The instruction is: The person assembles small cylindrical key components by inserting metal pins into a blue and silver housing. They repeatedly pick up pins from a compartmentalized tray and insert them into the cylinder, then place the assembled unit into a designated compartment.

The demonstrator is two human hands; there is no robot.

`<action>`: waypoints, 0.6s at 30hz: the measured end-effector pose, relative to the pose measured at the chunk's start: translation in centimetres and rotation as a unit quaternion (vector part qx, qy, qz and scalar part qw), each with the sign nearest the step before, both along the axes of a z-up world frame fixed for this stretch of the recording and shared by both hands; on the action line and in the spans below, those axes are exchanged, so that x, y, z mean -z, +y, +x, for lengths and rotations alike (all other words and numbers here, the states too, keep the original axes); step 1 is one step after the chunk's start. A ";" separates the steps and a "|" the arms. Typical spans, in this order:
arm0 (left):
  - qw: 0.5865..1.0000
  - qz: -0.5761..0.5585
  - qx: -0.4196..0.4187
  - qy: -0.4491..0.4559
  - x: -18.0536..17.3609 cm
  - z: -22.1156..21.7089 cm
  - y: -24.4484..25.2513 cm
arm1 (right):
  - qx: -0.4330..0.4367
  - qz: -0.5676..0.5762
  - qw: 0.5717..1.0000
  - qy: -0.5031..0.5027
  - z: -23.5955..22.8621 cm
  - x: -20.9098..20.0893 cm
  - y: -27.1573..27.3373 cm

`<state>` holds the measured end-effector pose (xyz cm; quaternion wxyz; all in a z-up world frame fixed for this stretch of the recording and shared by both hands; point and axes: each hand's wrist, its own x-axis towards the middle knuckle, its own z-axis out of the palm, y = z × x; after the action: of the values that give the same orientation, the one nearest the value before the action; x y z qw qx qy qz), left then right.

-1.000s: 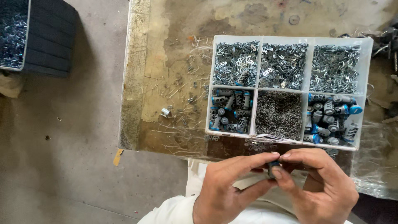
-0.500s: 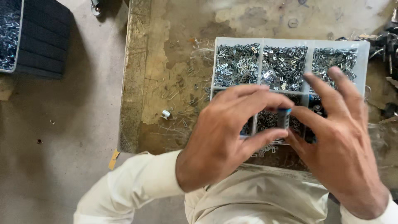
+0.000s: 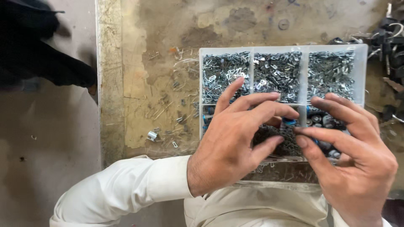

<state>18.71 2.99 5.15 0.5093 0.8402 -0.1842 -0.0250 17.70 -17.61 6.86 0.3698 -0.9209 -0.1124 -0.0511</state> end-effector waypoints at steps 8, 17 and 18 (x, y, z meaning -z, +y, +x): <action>1.000 -0.016 0.006 0.002 0.2 -0.4 0.4 | -0.007 0.053 0.998 0.036 0.1 0.6 -0.3; 1.000 -0.016 0.008 0.009 0.2 -0.3 0.4 | -0.017 0.036 0.999 0.030 -0.4 1.8 -1.3; 1.000 -0.016 0.009 0.009 0.1 -0.3 0.4 | -0.018 0.029 0.999 0.027 -0.4 1.9 -1.4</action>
<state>18.38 3.44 5.07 0.5240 0.8300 -0.1878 -0.0344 17.30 -18.99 4.97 0.4005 -0.9084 -0.1178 -0.0231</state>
